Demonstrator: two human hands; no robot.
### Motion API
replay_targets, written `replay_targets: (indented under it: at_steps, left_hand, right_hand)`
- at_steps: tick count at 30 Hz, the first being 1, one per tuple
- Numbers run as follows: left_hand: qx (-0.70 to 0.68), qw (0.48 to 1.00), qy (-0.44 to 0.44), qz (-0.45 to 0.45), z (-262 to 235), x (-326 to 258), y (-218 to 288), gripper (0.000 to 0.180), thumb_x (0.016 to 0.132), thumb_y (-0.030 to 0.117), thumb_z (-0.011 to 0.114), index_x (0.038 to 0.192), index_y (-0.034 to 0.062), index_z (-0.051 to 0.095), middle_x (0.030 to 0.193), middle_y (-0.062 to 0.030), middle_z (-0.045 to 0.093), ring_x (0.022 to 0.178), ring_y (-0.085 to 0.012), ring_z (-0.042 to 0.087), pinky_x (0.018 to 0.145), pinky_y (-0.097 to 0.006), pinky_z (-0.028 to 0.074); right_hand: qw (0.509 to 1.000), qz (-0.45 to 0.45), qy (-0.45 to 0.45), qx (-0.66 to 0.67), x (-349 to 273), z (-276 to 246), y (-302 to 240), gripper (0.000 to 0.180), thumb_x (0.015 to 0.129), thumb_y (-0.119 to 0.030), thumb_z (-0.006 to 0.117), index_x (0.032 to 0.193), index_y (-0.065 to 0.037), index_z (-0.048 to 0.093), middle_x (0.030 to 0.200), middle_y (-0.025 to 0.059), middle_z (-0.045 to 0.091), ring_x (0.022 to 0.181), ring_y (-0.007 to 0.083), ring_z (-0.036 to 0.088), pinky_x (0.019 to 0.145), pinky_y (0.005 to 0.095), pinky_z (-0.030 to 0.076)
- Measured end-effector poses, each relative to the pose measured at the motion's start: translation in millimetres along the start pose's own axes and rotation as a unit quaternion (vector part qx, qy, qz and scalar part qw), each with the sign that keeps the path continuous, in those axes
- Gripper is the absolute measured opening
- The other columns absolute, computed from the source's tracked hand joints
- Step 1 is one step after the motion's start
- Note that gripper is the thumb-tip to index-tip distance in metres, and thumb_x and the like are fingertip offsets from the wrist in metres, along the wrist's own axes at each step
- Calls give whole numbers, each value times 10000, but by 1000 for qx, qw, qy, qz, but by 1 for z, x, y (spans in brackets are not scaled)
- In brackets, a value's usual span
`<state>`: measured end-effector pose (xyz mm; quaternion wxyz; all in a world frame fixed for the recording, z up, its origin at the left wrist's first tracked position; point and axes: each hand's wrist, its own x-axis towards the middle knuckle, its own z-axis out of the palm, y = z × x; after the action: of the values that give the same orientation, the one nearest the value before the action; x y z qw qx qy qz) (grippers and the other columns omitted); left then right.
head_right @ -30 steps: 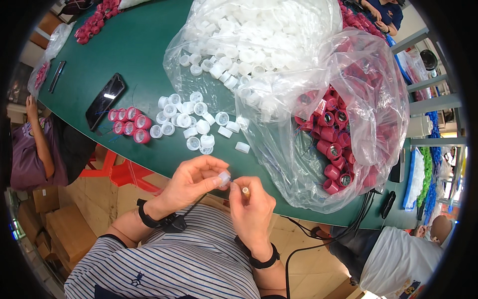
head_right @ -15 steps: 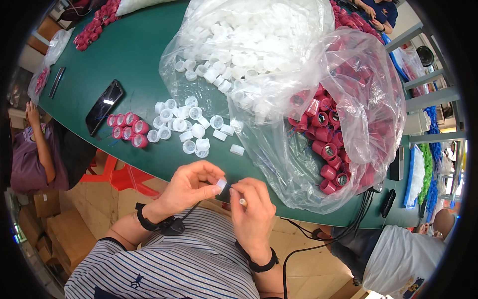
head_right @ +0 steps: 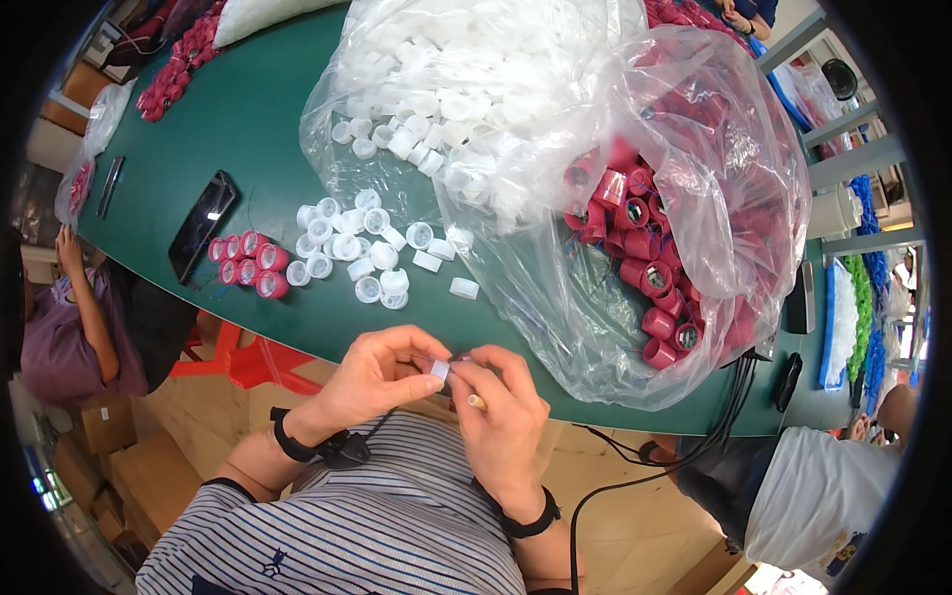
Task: Assembling plastic components into bottle caps using a wooden pick to press inserts into place.
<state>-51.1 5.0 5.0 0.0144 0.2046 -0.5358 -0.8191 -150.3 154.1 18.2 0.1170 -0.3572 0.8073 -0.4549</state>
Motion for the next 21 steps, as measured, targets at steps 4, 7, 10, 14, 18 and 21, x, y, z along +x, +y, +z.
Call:
replay_targets:
  at_steps: [4, 7, 10, 14, 18, 21]
  left_hand:
    - [53, 999, 2, -9, -1, -2, 6, 213, 918, 1, 636, 1126, -31, 605, 966, -45, 645, 868, -74, 604, 742, -223, 508]
    - [14, 1000, -2, -7, -3, -3, 4, 199, 941, 26, 610, 1132, -31, 601, 961, -49, 650, 847, -74, 605, 701, -223, 502]
    - [-29, 999, -17, -14, -3, -2, 3, 190, 954, 39, 593, 1131, -31, 599, 987, -57, 651, 849, -78, 606, 690, -229, 504]
    - [-17, 1000, -21, -3, -4, -1, 5, 205, 963, 60, 586, 1148, -26, 588, 1023, -67, 649, 887, -103, 618, 715, -248, 516]
    - [-30, 999, -10, 0, -8, -3, 0, 223, 963, 68, 585, 1167, -17, 562, 1084, -80, 638, 956, -121, 619, 754, -267, 518]
    - [-13, 1000, -16, -10, -10, -2, 1, 224, 961, 63, 584, 1168, -16, 551, 1117, -84, 631, 974, -119, 614, 773, -264, 512]
  right_hand:
    - [997, 62, 28, 41, 1, -3, -9, 171, 790, 22, 737, 949, -39, 723, 1080, 95, 634, 759, 192, 682, 629, 295, 554]
    - [993, 87, 14, 80, -3, -6, -4, 170, 795, 21, 736, 956, -36, 731, 1080, 99, 633, 791, 197, 678, 654, 297, 547]
    - [992, 74, 10, 103, -4, 3, 2, 176, 794, 26, 734, 961, -31, 734, 1089, 101, 630, 827, 205, 675, 669, 299, 546]
    - [992, 61, 20, 105, 1, 6, 1, 152, 800, 25, 728, 942, -27, 731, 1084, 101, 632, 838, 211, 678, 684, 299, 546]
    - [993, 57, 5, 105, 3, 5, 1, 121, 799, 18, 726, 914, -20, 714, 1074, 103, 636, 816, 214, 679, 675, 302, 544]
    - [995, 44, 0, 88, 4, 4, 1, 113, 794, 12, 729, 899, -21, 705, 1071, 100, 637, 794, 219, 681, 662, 305, 546]
